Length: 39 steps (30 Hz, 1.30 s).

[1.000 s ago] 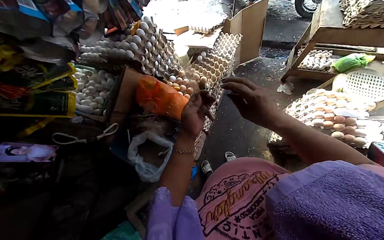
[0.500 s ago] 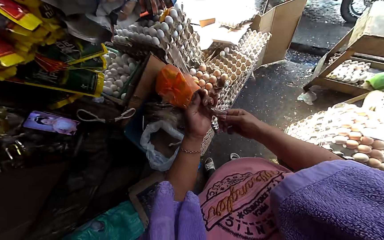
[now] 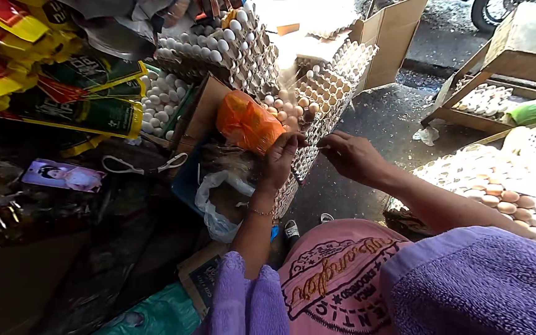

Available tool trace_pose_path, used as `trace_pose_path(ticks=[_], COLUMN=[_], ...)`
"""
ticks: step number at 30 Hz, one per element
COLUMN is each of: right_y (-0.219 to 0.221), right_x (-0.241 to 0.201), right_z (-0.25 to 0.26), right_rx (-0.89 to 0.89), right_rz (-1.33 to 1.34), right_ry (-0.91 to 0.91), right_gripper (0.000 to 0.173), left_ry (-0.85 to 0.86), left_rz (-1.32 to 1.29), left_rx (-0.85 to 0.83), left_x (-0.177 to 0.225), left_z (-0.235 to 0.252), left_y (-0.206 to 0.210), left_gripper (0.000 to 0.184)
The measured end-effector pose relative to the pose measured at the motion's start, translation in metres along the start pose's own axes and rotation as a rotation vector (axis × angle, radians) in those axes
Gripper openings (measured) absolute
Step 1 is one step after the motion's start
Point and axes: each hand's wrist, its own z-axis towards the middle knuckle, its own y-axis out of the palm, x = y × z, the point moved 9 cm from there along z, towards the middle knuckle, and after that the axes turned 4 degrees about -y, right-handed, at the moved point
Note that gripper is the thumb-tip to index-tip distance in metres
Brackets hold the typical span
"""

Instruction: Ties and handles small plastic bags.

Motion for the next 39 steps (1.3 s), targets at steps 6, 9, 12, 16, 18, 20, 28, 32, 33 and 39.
trace_pose_path(ticks=[6, 9, 12, 16, 18, 20, 28, 32, 33, 39], right_y=[0.004, 0.027, 0.051, 0.053, 0.042, 0.025, -0.037, 0.051, 0.075, 0.09], right_x=[-0.026, -0.016, 0.008, 0.019, 0.019, 0.02, 0.016, 0.019, 0.009, -0.019], right_z=[0.011, 0.013, -0.001, -0.031, -0.04, -0.043, -0.037, -0.033, -0.032, -0.027], right_rx=[0.094, -0.134, -0.38, -0.492, -0.461, -0.383, 0.327, 0.211, 0.087, -0.31], right_rz=[-0.157, -0.221, -0.261, -0.25, -0.261, -0.292, -0.109, 0.848, 1.11, 1.296], right_ry=[-0.275, -0.231, -0.098, -0.035, -0.024, -0.023, -0.126, 0.343, 0.458, 0.503], right_gripper=[0.043, 0.065, 0.05, 0.02, 0.016, 0.017, 0.022, 0.02, 0.024, 0.033], left_ry=[-0.286, -0.355, -0.419, -0.415, -0.372, -0.332, -0.235, -0.136, -0.138, -0.023], left_rz=[0.191, 0.256, 0.301, 0.452, 0.516, 0.534, -0.435, -0.259, -0.164, 0.329], left_rx=[-0.089, -0.247, -0.369, -0.421, -0.421, -0.415, -0.314, 0.066, 0.126, 0.323], left_x=[-0.045, -0.04, -0.041, -0.046, -0.043, -0.032, 0.055, 0.039, 0.026, 0.004], left_z=[-0.001, -0.021, -0.033, -0.045, -0.048, -0.047, -0.028, -0.015, -0.017, -0.058], left_y=[0.005, 0.02, 0.038, 0.041, 0.04, 0.042, 0.079, 0.05, 0.04, 0.003], left_gripper=[0.032, 0.033, 0.032, 0.033, 0.033, 0.033, 0.017, 0.017, 0.017, 0.018])
